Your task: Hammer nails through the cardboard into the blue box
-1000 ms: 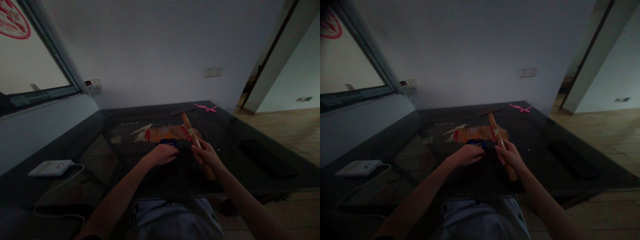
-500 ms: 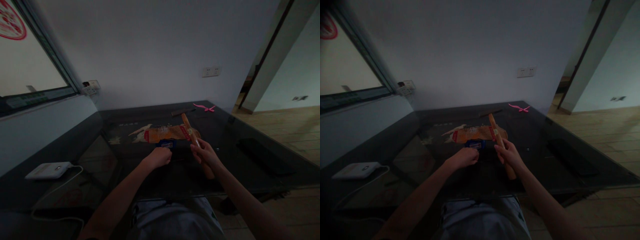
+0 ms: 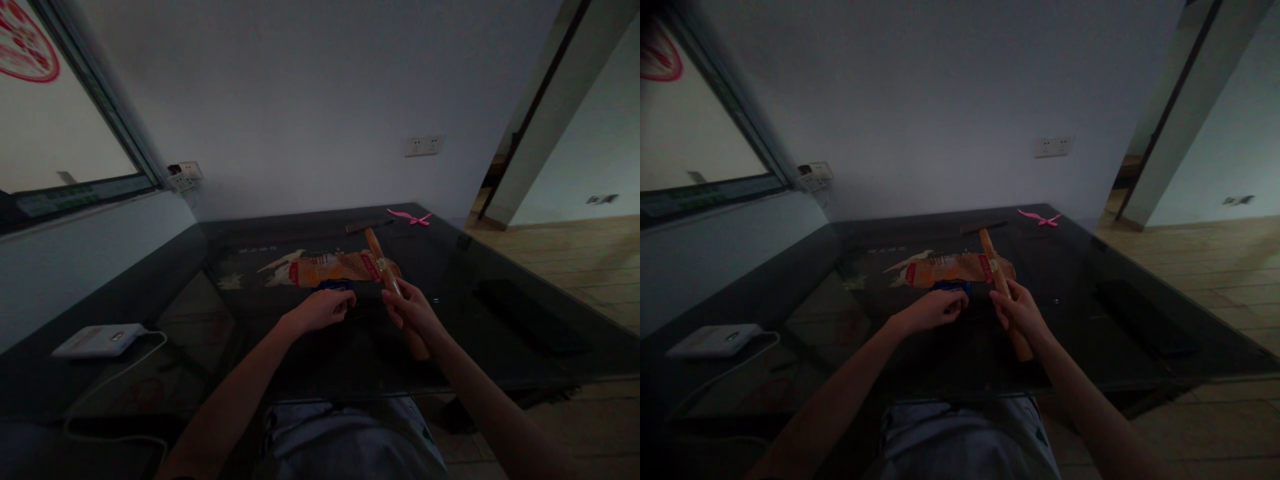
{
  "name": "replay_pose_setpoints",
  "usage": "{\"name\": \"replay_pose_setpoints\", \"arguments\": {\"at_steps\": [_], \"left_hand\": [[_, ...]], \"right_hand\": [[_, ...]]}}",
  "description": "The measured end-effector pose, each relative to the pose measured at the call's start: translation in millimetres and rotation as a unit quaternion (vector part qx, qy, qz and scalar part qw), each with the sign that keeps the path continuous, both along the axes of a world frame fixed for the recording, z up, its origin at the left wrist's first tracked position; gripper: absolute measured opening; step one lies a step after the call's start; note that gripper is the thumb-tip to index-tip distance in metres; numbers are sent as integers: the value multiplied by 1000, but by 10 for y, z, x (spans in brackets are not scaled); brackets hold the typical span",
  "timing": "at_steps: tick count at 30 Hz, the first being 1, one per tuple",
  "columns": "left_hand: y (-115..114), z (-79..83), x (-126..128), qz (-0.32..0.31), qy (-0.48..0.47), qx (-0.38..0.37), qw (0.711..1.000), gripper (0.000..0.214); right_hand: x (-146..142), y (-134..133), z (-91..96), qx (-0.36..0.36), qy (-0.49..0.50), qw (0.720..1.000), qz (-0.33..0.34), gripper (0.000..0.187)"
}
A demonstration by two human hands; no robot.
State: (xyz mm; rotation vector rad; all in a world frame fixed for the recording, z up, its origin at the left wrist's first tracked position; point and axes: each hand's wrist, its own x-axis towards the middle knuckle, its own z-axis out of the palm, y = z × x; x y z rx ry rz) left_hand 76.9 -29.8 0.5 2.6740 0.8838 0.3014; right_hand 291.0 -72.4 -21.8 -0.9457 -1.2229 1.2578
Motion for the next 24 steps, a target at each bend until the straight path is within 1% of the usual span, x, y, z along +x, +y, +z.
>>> {"name": "replay_pose_setpoints", "arguments": {"at_steps": [3, 5, 9, 12, 14, 17, 20, 24], "left_hand": [[7, 20, 11, -20, -61, -18, 998, 19], [14, 29, 9, -16, -108, -36, 993, 17], [35, 34, -10, -11, -201, -105, 974, 16], [50, 36, -19, -17, -241, -156, 958, 22], [53, 46, -22, -10, -255, -164, 953, 25], [44, 89, -37, 17, -278, -134, 951, 20], [31, 184, -81, 44, -311, -94, 945, 21], [92, 360, -168, 87, -351, 6, 932, 19]], "right_hand": [[5, -7, 7, -2, -1, 1000, -12, 42], [5, -10, 12, -1, -4, 1000, -14, 41], [-3, -13, 24, -5, -2, 1000, -14, 41], [-7, -17, 37, -6, -2, 1000, -14, 41], [-11, -23, 49, -8, -5, 1000, -16, 41], [-16, -33, 65, -10, -10, 1000, -16, 42], [-17, -38, 70, -9, -10, 1000, -18, 39], [-3, -33, 55, -5, -10, 1000, -22, 35]]}}
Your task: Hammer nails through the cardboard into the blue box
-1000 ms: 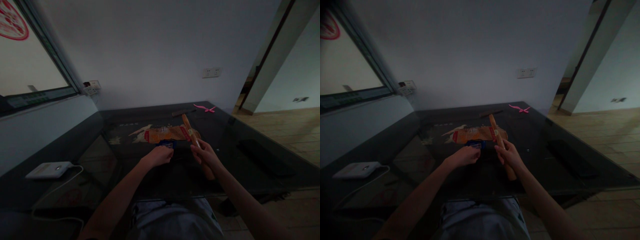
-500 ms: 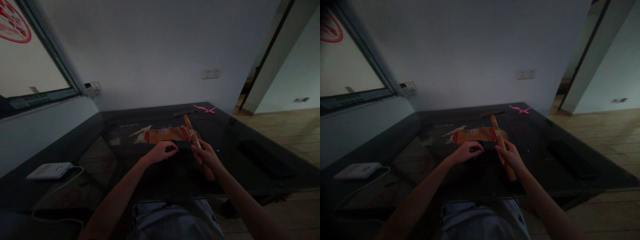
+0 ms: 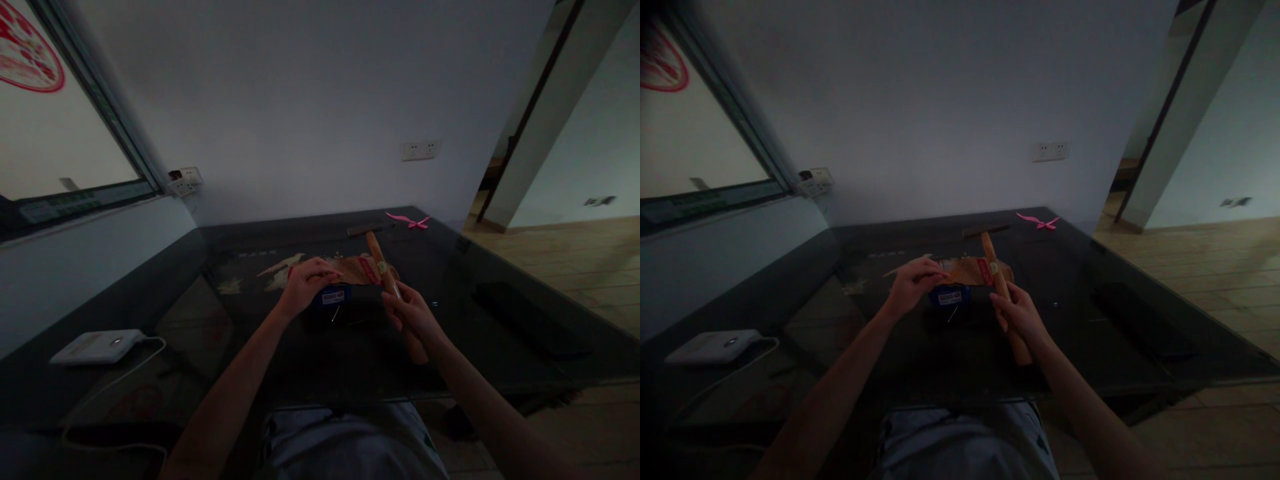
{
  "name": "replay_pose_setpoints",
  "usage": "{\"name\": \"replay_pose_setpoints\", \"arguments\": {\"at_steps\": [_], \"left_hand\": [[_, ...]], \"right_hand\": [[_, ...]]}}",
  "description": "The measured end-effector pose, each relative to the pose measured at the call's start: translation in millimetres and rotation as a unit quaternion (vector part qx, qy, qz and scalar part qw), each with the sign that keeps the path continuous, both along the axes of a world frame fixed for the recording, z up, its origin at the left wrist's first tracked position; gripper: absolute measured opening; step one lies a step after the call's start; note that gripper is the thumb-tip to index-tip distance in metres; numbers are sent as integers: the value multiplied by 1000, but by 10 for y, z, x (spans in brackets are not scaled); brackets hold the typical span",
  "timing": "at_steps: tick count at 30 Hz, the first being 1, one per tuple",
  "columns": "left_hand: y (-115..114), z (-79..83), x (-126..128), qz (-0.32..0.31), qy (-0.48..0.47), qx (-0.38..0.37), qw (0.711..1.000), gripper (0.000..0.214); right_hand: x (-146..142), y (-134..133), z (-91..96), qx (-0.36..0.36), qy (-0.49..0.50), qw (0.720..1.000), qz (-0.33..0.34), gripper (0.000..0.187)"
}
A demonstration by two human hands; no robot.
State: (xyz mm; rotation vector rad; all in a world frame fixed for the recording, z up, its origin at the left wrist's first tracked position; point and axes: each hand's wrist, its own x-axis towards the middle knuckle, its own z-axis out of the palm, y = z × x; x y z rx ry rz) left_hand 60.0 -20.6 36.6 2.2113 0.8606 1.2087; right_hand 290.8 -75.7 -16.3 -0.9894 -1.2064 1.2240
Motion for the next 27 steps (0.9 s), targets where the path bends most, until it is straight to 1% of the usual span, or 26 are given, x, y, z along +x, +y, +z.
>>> {"name": "replay_pose_setpoints", "arguments": {"at_steps": [3, 6, 9, 12, 15, 18, 22, 27], "left_hand": [[163, 99, -36, 44, -5, 52, 998, 17], [402, 119, -21, 83, -1, 83, 993, 15], [629, 58, 22, 122, 2, 90, 988, 14], [771, -44, 57, 138, 6, 87, 987, 15], [827, -134, 59, 133, 24, 80, 988, 14], [835, -178, 40, 124, 46, 75, 988, 13], [824, -179, 31, 122, 61, 68, 988, 12], [817, -175, 55, 119, 73, 69, 988, 12]], "right_hand": [[17, 8, -19, 5, 7, 1000, 3, 34], [25, 13, -29, 2, 14, 1000, 6, 35], [13, 7, -15, -4, 16, 1000, 4, 39], [-6, -10, 13, -6, 12, 1000, 7, 41], [-11, -18, 21, -4, 5, 1000, 15, 41], [-1, -12, 1, -5, 1, 1000, 17, 42], [2, -12, -7, 0, 2, 1000, 20, 39], [0, -7, -15, -9, -2, 1000, 12, 41]]}}
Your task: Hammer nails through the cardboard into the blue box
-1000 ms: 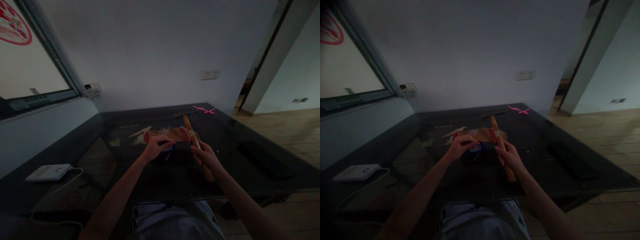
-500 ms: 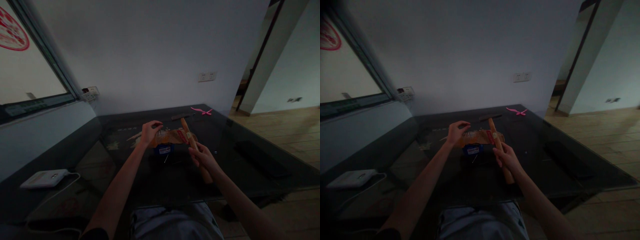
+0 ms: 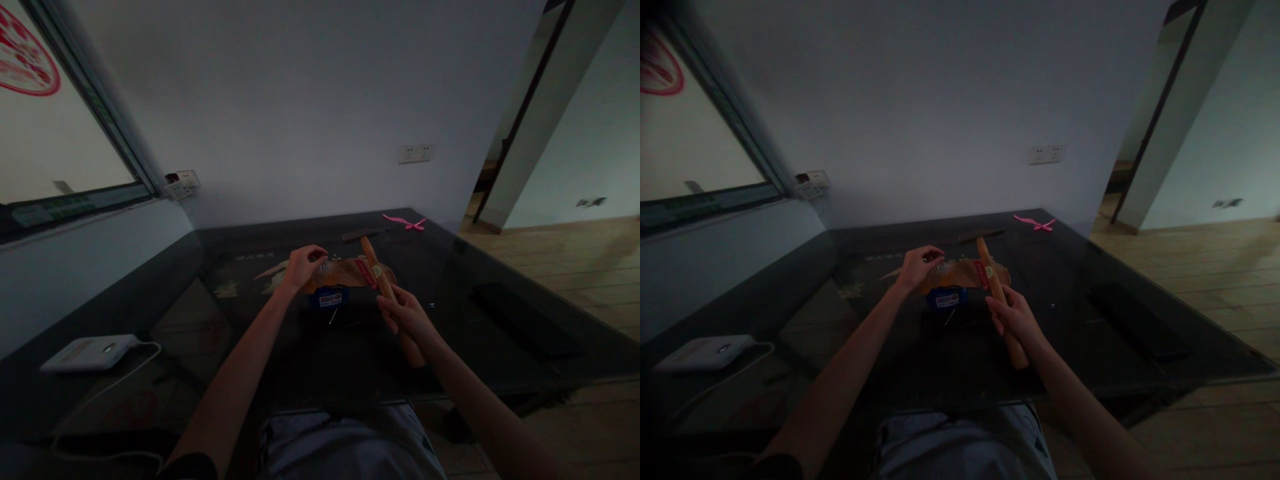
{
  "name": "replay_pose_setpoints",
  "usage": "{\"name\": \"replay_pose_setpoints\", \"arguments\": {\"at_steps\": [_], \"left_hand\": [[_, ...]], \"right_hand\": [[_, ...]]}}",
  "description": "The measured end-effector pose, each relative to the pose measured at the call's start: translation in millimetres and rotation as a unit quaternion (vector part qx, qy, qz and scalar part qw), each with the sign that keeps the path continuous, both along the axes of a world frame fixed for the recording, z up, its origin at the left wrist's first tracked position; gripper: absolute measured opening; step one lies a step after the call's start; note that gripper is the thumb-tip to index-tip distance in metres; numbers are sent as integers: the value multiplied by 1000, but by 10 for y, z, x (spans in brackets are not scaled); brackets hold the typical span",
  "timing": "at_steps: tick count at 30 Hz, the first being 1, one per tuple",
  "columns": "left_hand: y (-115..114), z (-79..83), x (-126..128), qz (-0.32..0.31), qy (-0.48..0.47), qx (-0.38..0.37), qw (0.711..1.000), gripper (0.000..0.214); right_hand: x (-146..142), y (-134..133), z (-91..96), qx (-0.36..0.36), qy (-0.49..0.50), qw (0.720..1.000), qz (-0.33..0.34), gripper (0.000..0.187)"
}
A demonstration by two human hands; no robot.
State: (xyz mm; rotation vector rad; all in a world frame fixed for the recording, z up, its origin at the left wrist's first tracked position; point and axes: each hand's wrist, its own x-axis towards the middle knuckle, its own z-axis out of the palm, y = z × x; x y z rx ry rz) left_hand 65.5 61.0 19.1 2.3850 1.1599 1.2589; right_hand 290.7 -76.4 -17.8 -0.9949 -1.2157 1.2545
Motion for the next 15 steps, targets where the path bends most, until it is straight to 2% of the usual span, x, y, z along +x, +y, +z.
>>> {"name": "replay_pose_setpoints", "arguments": {"at_steps": [4, 15], "left_hand": [[-4, -8, 6, -5, 13, 3, 1000, 12], [-14, -17, 8, 3, 52, -13, 999, 12]], "right_hand": [[13, 24, -37, 7, 10, 1000, 6, 41], [-17, -6, 23, -4, -2, 1000, 0, 43]]}}
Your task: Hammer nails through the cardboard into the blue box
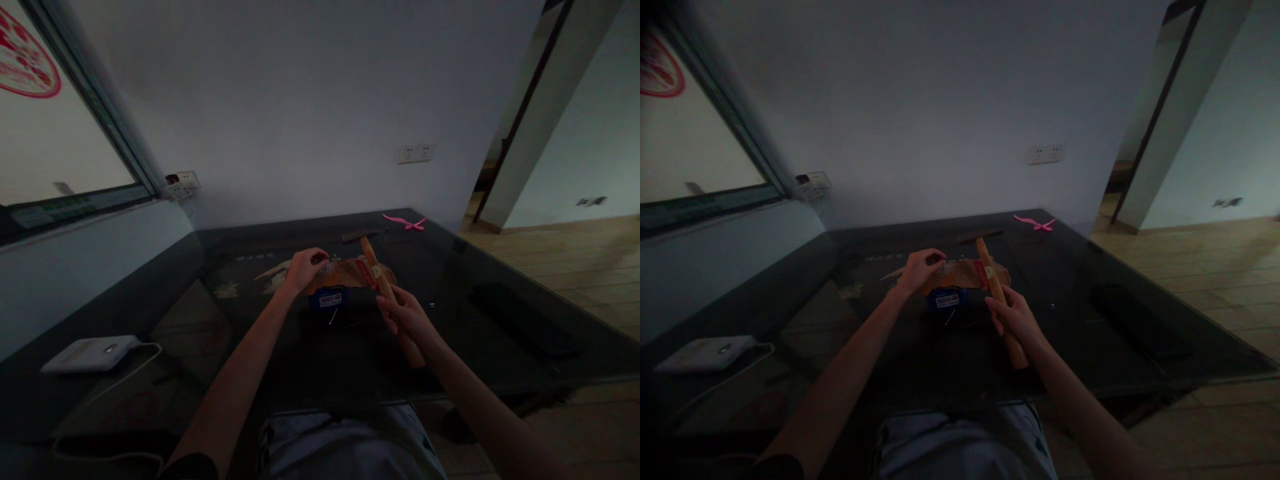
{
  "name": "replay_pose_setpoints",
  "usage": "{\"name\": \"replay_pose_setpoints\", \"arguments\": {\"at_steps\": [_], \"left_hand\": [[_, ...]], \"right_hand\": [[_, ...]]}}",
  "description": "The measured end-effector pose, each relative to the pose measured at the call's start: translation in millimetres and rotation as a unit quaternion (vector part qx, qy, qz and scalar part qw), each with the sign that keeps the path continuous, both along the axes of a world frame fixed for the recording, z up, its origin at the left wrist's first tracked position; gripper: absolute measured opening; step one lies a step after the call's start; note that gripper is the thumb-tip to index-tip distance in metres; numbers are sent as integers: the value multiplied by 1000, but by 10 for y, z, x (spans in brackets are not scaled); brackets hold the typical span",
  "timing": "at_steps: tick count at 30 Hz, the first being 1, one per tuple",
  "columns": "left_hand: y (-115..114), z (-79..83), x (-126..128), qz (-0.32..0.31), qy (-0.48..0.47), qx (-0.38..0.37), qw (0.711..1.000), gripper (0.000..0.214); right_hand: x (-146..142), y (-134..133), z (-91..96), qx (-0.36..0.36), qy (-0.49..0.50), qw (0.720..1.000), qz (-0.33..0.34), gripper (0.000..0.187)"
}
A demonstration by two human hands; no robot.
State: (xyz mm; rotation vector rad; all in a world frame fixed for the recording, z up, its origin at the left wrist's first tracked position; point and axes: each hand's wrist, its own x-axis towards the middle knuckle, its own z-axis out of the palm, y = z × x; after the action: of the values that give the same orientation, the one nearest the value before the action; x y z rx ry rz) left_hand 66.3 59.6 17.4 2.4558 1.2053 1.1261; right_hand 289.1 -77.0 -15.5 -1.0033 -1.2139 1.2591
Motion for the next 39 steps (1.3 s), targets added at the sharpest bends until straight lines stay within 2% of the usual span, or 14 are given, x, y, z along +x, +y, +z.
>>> {"name": "replay_pose_setpoints", "arguments": {"at_steps": [11, 28, 39], "left_hand": [[26, -14, -12, -5, -12, -14, 1000, 9], [-1, 7, 34, -10, -46, -13, 999, 6], [6, -20, 52, -16, -40, -18, 999, 6]], "right_hand": [[1, 13, -61, 12, -8, 1000, 12, 40], [11, 27, -53, 6, 2, 1000, 14, 41], [3, 14, -44, 14, -31, 999, 10, 40]]}}
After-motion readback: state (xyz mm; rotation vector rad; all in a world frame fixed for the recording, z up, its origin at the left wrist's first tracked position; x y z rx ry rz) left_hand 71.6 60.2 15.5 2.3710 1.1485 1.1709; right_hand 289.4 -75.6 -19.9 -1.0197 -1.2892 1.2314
